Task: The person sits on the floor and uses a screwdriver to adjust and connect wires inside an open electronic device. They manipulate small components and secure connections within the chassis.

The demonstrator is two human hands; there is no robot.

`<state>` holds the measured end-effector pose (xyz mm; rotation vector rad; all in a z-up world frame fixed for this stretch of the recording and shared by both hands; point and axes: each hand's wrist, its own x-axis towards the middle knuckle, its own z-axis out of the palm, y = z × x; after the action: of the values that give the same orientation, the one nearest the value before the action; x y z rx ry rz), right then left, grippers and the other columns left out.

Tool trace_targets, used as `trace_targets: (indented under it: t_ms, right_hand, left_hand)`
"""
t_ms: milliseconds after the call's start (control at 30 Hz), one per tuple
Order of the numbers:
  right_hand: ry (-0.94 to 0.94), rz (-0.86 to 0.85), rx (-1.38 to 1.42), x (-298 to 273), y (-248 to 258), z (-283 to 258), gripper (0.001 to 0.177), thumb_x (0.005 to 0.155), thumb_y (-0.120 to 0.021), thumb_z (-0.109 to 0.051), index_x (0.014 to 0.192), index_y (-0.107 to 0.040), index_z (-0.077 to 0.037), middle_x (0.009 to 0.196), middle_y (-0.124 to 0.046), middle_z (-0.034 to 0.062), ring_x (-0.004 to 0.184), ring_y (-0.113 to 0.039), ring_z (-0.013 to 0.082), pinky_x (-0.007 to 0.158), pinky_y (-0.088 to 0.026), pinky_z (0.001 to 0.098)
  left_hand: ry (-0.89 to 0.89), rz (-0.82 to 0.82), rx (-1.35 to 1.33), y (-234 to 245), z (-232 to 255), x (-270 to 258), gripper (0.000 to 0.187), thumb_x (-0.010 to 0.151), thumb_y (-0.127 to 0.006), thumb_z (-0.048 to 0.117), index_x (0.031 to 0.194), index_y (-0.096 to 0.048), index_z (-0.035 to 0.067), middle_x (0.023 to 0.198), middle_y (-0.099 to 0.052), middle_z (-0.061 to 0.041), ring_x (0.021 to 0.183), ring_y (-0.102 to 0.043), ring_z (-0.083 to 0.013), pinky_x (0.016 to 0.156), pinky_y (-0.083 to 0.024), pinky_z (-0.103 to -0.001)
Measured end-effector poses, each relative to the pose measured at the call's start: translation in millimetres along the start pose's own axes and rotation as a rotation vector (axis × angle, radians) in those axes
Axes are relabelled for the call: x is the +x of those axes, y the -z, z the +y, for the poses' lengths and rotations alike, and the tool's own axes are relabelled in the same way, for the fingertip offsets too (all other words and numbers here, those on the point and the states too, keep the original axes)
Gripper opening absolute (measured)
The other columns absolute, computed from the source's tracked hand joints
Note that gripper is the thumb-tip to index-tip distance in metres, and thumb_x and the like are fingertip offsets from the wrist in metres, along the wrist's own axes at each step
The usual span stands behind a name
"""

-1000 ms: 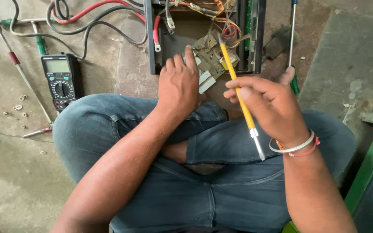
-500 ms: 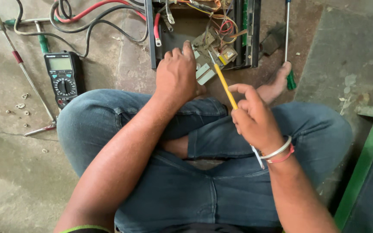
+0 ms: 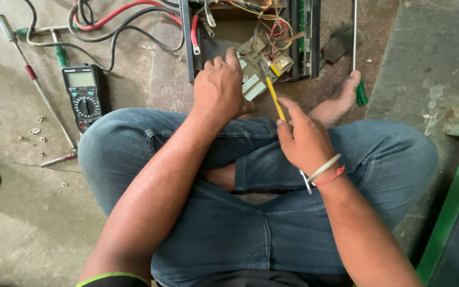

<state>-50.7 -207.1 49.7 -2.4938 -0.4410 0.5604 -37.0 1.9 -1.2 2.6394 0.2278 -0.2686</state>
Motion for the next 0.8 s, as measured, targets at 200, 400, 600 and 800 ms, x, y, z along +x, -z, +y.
trace_targets:
  t_ms: [200, 400, 600, 800]
  right_hand:
    - [0.040, 0.025, -0.057, 13, -4, 5, 0.043, 0.095, -0.062, -0.016, 0.137, -0.059, -0.008, 0.081, -0.070, 0.0207, 0.077, -0.069, 0.0419, 0.069, -0.053, 0.0512]
    - [-0.045, -0.028, -0.043, 14, 5, -2, 0.043, 0.092, -0.065, -0.018, 0.135, -0.064, -0.011, 0.073, -0.069, 0.0175, 0.070, -0.069, 0.0383, 0.066, -0.052, 0.0483]
    - [-0.094, -0.069, 0.041, 18, 11, -2, 0.046, 0.091, -0.068, -0.016, 0.136, -0.064, -0.011, 0.065, -0.067, 0.0121, 0.057, -0.065, 0.0243, 0.058, -0.049, 0.0375]
    - [-0.111, -0.122, 0.151, 16, 11, -3, 0.048, 0.093, -0.066, -0.013, 0.140, -0.062, -0.010, 0.061, -0.065, 0.0092, 0.053, -0.056, 0.0143, 0.055, -0.046, 0.0302]
  left_hand:
    - [0.013, -0.023, 0.008, 1, 2, 2, 0.124, 0.044, -0.101, 0.042, 0.141, -0.043, -0.008, 0.110, -0.067, -0.018, 0.105, -0.065, -0.0353, 0.084, -0.056, -0.040]
    - [0.004, 0.025, -0.011, 1, 0, -2, 0.122, 0.042, -0.101, 0.042, 0.139, -0.045, -0.008, 0.108, -0.066, -0.018, 0.104, -0.065, -0.0351, 0.082, -0.056, -0.041]
    - [0.011, 0.048, -0.008, -5, -1, -1, 0.118, 0.040, -0.100, 0.035, 0.137, -0.047, -0.008, 0.106, -0.066, -0.017, 0.101, -0.065, -0.0335, 0.078, -0.057, -0.040]
    - [0.005, 0.087, -0.006, -8, -2, 0, 0.117, 0.041, -0.100, 0.036, 0.136, -0.047, -0.007, 0.106, -0.067, -0.016, 0.101, -0.065, -0.0332, 0.077, -0.056, -0.039]
